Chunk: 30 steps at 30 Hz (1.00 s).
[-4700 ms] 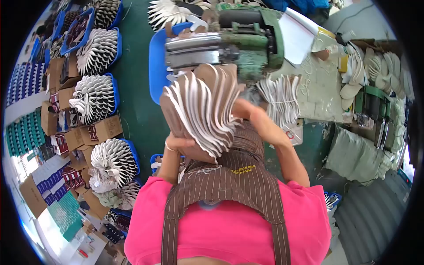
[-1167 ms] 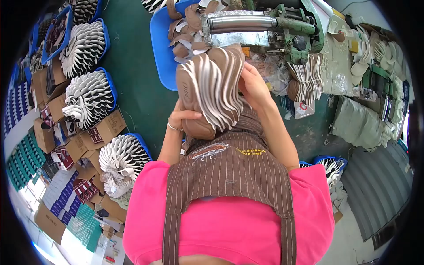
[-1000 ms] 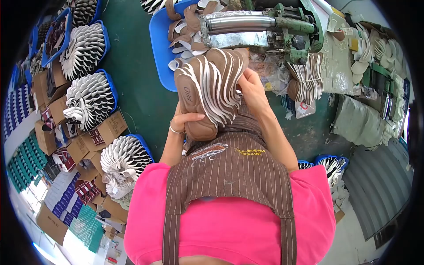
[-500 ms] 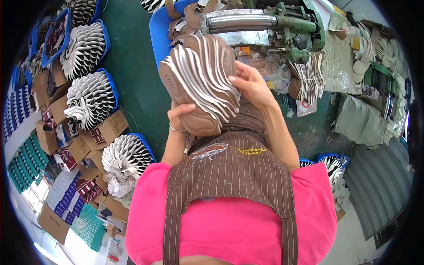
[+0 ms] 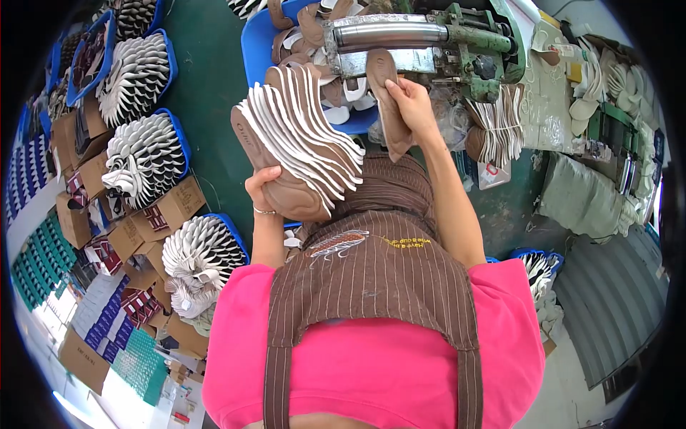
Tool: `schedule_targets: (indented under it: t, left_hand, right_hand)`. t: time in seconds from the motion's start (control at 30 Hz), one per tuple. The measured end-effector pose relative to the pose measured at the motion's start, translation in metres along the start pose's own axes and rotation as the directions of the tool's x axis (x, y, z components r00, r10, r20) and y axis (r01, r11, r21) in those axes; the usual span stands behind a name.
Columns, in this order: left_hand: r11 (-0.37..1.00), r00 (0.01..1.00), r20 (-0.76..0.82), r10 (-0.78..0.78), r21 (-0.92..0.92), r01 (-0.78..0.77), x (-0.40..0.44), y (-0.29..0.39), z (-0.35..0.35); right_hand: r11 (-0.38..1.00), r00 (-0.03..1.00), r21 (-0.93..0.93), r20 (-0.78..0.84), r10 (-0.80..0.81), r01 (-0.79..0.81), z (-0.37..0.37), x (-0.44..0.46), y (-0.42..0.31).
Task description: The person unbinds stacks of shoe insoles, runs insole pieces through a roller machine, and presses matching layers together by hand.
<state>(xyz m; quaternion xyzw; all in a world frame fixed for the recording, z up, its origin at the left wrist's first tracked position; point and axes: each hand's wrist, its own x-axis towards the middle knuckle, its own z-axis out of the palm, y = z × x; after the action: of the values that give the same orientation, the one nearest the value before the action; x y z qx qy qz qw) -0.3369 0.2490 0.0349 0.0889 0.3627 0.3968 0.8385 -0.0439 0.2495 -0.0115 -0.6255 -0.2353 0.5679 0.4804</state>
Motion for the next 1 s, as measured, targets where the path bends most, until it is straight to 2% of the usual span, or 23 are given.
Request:
schedule_targets:
  t: [0.03,0.13,0.17,0.2,0.27,0.3,0.33,0.37,0.4,0.47,0.5,0.53,0.6,0.63,0.7,0.87,0.9,1.0]
  left_hand:
    - [0.999,1.0,0.019,-0.006,-0.039,0.007,-0.001,-0.001,-0.001]
    - [0.972,0.995,0.1,-0.004,-0.232,0.027,-0.001,-0.008,0.006]
    - [0.953,0.989,0.144,-0.025,-0.294,0.067,0.002,-0.01,0.005]
    - [0.93,0.981,0.192,-0.044,-0.352,0.11,0.006,-0.014,0.005]
    - [0.958,0.983,0.182,0.034,-0.287,0.02,0.015,-0.019,0.022]
    - [0.967,0.985,0.161,-0.057,-0.237,0.095,0.016,-0.012,0.029]
    - [0.967,0.979,0.14,-0.148,-0.185,0.173,0.016,-0.005,0.034]
    - [0.971,0.974,0.15,-0.172,-0.143,0.194,0.017,-0.003,0.035]
    - [0.98,0.977,0.127,-0.17,-0.083,0.181,0.016,-0.003,0.033]
    - [0.987,0.984,0.085,-0.159,0.042,0.156,0.015,-0.002,0.029]
    - [0.99,0.99,0.056,-0.131,0.062,0.128,0.013,-0.003,0.028]
    - [0.991,0.991,0.041,-0.131,0.039,0.129,0.011,0.001,0.026]
    - [0.992,0.992,0.006,-0.124,-0.009,0.125,0.007,0.013,0.023]
    - [0.997,0.997,0.023,-0.078,-0.005,0.079,0.006,0.012,0.027]
    - [0.998,0.998,0.014,-0.054,-0.041,0.055,0.005,0.009,0.028]
    - [0.998,0.999,-0.036,0.007,-0.06,-0.01,0.001,0.013,0.036]
    - [0.999,0.999,-0.043,0.028,-0.014,-0.029,0.001,0.013,0.034]
    - [0.999,0.999,-0.028,0.038,0.003,-0.037,-0.001,0.016,0.027]
  right_hand:
    - [0.997,0.997,0.05,0.043,0.059,-0.061,-0.001,-0.003,-0.01]
    - [0.996,0.982,-0.06,0.175,0.075,-0.066,0.0,-0.019,-0.025]
    - [0.985,0.95,-0.163,0.298,0.098,-0.051,0.0,-0.028,-0.034]
    - [0.963,0.916,-0.266,0.396,0.06,0.052,0.0,-0.027,-0.024]
    - [0.905,0.889,-0.352,0.453,-0.057,0.238,0.003,-0.026,-0.005]
    - [0.933,0.895,-0.325,0.447,0.008,0.154,0.008,-0.038,-0.036]
    - [0.898,0.883,-0.395,0.469,0.017,0.192,0.002,-0.037,-0.043]
    - [0.9,0.876,-0.393,0.482,0.026,0.189,0.0,-0.039,-0.05]
    - [0.902,0.869,-0.389,0.494,0.035,0.185,-0.003,-0.042,-0.056]
    - [0.829,0.862,-0.532,0.489,0.134,0.173,-0.012,-0.046,-0.065]
    - [0.783,0.858,-0.6,0.48,0.185,0.167,-0.018,-0.048,-0.068]
    - [0.803,0.867,-0.585,0.452,0.209,0.112,-0.027,-0.052,-0.07]
    - [0.837,0.878,-0.547,0.404,0.258,0.006,-0.045,-0.06,-0.074]
    - [0.902,0.873,-0.419,0.394,0.288,-0.108,-0.05,-0.061,-0.071]
    - [0.971,0.916,-0.181,0.344,0.209,-0.154,-0.048,-0.07,-0.071]
    - [0.935,0.943,0.295,0.319,0.098,-0.197,-0.038,-0.082,-0.056]
    - [0.935,0.949,0.325,0.315,0.035,-0.142,-0.037,-0.083,-0.054]
    - [0.878,0.975,0.456,0.216,0.047,-0.143,-0.03,-0.089,-0.056]
